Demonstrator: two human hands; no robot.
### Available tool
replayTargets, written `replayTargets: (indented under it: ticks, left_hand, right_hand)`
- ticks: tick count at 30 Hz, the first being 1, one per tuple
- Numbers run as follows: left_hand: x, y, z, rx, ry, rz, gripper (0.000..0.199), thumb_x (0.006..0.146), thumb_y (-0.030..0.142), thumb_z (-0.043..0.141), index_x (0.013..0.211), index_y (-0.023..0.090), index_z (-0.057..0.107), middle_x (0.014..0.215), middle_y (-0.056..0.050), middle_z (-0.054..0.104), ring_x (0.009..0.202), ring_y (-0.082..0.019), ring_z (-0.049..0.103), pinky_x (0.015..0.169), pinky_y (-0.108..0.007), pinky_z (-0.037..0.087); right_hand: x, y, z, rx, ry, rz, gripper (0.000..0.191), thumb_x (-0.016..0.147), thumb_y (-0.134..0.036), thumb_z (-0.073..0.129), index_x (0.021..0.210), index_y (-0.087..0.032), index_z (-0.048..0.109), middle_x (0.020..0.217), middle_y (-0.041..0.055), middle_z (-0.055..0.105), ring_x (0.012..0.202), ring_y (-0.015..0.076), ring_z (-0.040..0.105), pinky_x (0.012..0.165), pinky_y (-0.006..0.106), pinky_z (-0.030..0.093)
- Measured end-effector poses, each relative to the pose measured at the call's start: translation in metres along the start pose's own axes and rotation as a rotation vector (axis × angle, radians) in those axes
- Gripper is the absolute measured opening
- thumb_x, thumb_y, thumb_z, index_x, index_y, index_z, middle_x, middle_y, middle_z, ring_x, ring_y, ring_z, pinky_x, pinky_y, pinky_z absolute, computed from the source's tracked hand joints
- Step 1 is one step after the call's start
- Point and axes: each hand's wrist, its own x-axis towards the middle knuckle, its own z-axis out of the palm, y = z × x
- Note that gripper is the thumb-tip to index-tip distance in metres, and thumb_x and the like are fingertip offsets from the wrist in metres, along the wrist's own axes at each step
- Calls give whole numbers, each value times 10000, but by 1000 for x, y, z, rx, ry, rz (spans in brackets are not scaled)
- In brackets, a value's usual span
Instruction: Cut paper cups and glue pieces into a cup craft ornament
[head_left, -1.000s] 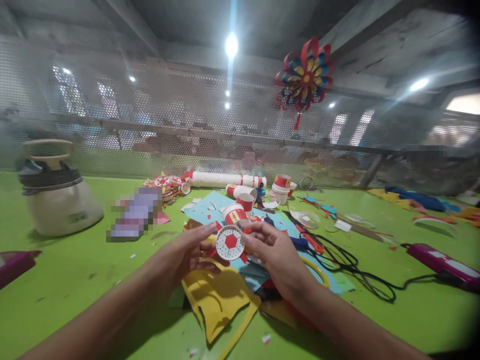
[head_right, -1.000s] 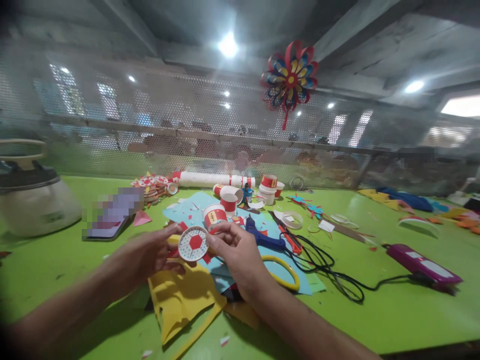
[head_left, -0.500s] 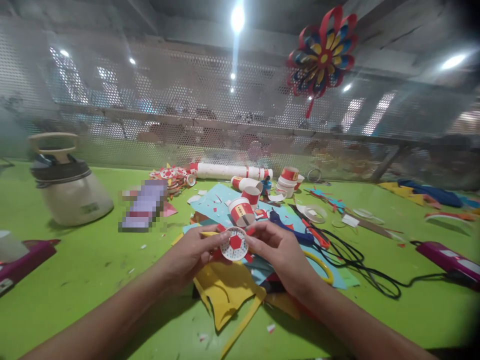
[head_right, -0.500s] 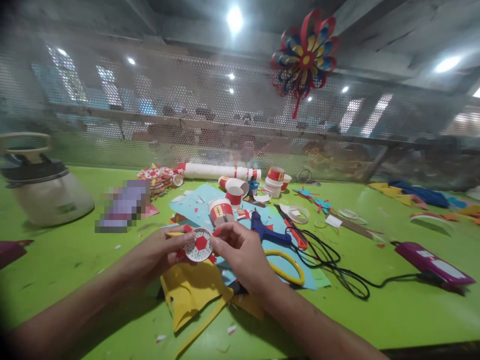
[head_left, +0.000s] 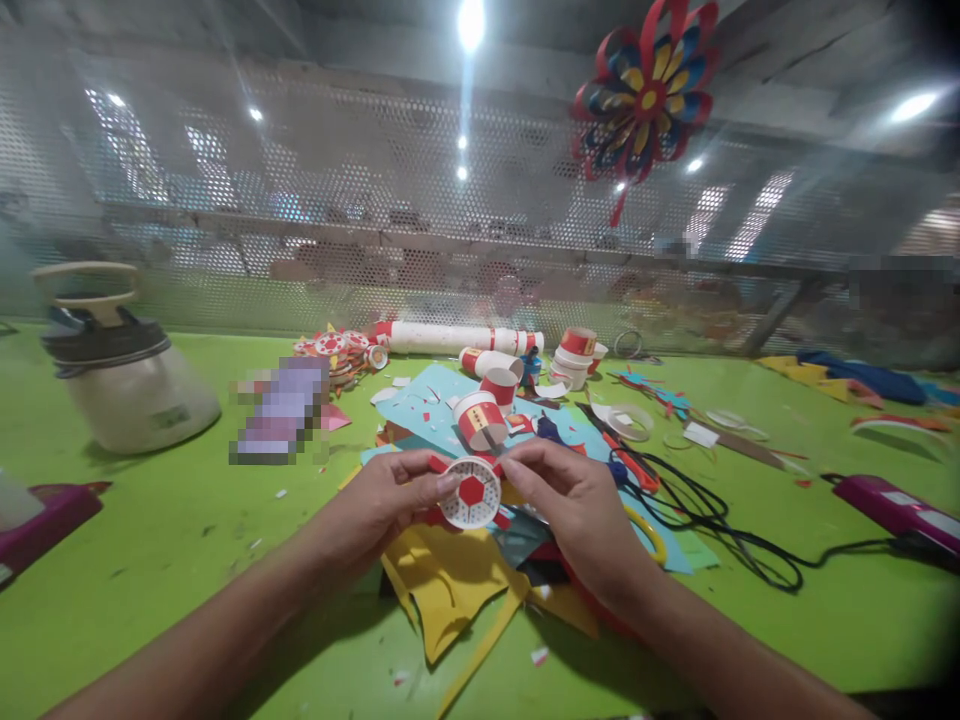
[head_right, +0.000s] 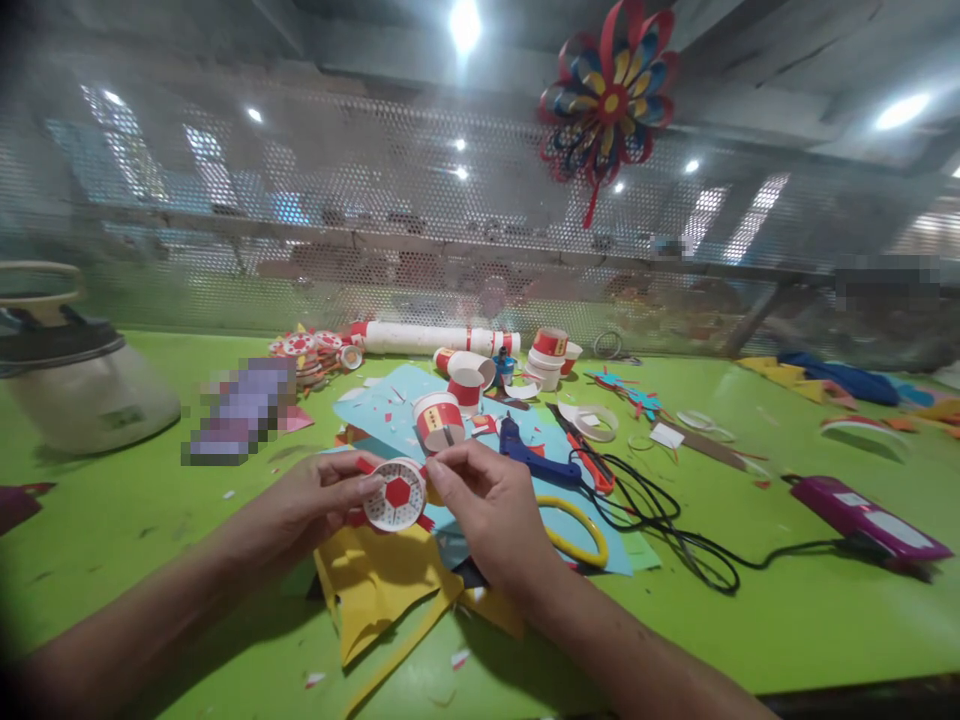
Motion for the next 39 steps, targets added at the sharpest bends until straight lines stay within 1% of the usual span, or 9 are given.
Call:
replayTargets:
  ticks: [6,12,16,19,21,25,30,32,39]
  left_hand:
    - [0,-1,1,4,3,-12,171,769,278,664,869,146,706,826,-79,690,734,-162,605,700,-277,471]
    - [1,1,0,27,40,-36,284,751,276,684,1012,164,680,883,-84,703,756,-176,624,722,-301,477]
    - [1,2,-2,57,45,-29,330,753,308,683,1042,151,669,886,-98,700,761,-188,623,694,-304,479]
    - [2,3,-2,38,49,-32,329,746,315,689,1031,150,674,880,-100,698,750,-186,621,684,-301,479]
    - [2,3,-2,25,50,-28,319,746,314,691,1020,151,679,860,-94,697,731,-174,616,675,-291,478]
    - [3,2,-2,22,53,-28,303,741,324,693,988,149,694,804,-82,694,704,-161,608,654,-271,469]
    - [3,3,-1,36,47,-53,299,718,311,710,964,142,700,820,-86,701,693,-157,609,653,-269,468]
    - [3,3,-2,53,51,-48,298,715,312,712,958,140,696,819,-82,698,702,-159,610,670,-277,471]
    - [3,2,-7,163,59,5,295,725,356,697,925,140,680,783,-71,679,722,-178,612,655,-285,470]
  right_hand:
    - [0,0,0,-28,-4,10,176,821,-315,579,728,-169,611,711,7,566,684,137,481,648,269,400]
    - [0,0,1,-5,-15,131,191,803,-321,607,702,-160,617,685,-8,567,663,124,467,622,250,379]
    - [4,1,1,163,-19,180,196,802,-336,614,701,-168,630,706,-6,600,675,127,514,662,258,406]
    - [6,6,1,337,-35,197,212,804,-356,615,682,-183,621,722,1,612,703,142,552,733,298,430]
    - [6,9,0,374,-47,190,229,813,-362,608,668,-184,618,732,10,618,715,147,564,774,326,434]
    - [5,9,0,310,-40,195,222,796,-375,628,699,-176,642,735,15,618,736,157,571,795,348,436]
    - [4,3,0,186,-22,208,208,734,-360,688,686,-162,643,688,-6,604,659,125,519,640,270,403]
    - [4,3,0,165,-22,208,203,735,-348,687,674,-160,636,670,-13,595,640,116,504,615,259,386]
    - [6,12,-1,237,-21,223,262,791,-419,623,717,-168,635,728,24,618,704,155,549,685,305,414]
